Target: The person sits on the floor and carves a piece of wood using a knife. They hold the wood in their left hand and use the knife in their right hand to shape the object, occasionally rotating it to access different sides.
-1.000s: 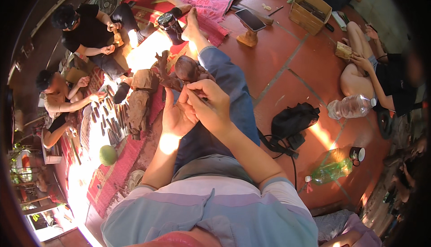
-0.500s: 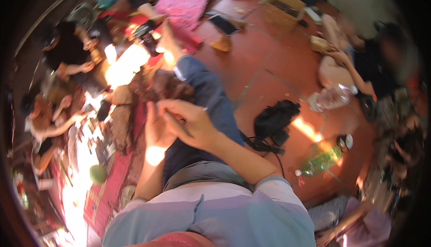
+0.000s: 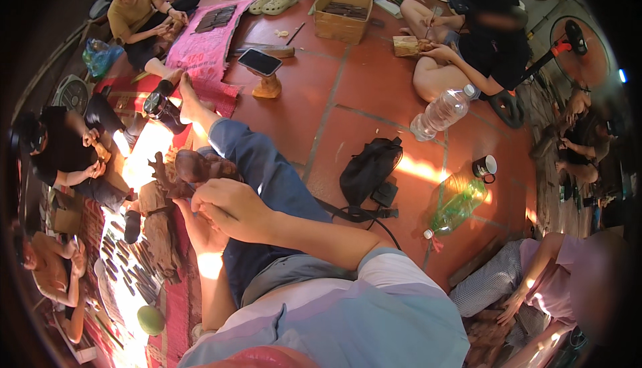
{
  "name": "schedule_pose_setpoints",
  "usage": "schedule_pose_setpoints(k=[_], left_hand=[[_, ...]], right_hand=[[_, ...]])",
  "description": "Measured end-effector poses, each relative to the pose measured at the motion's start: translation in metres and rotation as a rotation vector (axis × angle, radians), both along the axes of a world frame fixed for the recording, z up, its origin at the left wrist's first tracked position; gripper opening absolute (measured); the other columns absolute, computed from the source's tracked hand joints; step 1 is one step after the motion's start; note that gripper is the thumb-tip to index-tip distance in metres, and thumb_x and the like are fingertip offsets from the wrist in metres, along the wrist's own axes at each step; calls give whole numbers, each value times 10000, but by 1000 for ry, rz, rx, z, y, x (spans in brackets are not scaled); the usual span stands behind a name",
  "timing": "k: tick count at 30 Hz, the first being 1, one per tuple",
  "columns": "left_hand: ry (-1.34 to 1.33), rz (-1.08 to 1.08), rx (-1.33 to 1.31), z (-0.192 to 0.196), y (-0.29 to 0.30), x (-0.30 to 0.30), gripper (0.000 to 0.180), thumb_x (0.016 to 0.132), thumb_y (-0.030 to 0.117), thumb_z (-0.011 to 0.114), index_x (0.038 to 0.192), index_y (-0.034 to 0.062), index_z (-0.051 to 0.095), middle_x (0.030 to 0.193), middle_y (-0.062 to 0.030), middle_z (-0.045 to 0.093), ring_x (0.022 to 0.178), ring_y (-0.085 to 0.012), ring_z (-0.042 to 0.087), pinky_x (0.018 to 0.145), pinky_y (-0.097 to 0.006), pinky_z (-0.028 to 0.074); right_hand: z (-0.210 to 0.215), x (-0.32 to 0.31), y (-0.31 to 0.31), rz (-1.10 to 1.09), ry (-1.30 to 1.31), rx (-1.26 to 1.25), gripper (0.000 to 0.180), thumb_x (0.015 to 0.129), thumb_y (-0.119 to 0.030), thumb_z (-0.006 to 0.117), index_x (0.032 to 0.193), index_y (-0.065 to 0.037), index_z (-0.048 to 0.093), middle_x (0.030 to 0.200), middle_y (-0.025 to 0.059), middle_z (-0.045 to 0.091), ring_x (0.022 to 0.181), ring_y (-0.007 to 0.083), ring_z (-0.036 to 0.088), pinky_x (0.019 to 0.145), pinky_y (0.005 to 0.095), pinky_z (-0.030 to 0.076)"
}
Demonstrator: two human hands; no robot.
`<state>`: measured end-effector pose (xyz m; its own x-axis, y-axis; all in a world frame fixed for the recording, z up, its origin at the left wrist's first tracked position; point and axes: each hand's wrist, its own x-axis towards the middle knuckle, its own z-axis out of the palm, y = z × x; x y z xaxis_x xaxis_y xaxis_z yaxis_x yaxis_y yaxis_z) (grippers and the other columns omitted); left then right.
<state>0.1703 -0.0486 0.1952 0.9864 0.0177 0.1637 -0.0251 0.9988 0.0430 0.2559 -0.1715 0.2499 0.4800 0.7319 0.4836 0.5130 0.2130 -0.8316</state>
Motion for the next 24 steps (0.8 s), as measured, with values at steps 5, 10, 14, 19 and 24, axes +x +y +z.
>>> schedule_pose_setpoints(k=[5,10,14,19,24], left_hand=[[451,283,61,15,-12,3,568,830,585,508,1092,85,566,1020,-4,605,904,-108,579,677,-229,496],[235,118,-4,5,4,2,595,817,592,518,1086,63,569,1058,-26,590,958,-133,563,814,-255,482],[247,158,-4,-4,0,2,626,806,608,514,1091,53,565,1064,-39,588,983,-148,557,862,-263,477],[209,171,-7,-19,-4,-1,658,803,625,498,1078,33,579,1099,-90,595,1019,-187,563,886,-292,480],[143,111,28,-15,1,-1,609,816,577,529,1073,29,588,1092,-105,595,997,-209,568,889,-319,474]], right_hand=[[5,-15,2,-224,-190,71,97,781,-97,557,871,-87,590,875,84,583,846,269,573,702,340,468],[-3,-20,18,-255,-132,59,86,774,-79,538,845,-77,585,852,73,583,838,277,569,741,360,459],[-2,-8,9,-104,-54,115,91,769,-42,511,827,-64,578,828,82,579,842,290,566,762,365,453],[-3,-10,-3,-64,-66,134,93,780,-36,503,839,-52,573,864,102,580,869,302,567,789,369,451],[9,-18,-5,-134,-246,151,108,760,-34,542,862,-56,571,910,109,580,887,319,567,792,378,457]])
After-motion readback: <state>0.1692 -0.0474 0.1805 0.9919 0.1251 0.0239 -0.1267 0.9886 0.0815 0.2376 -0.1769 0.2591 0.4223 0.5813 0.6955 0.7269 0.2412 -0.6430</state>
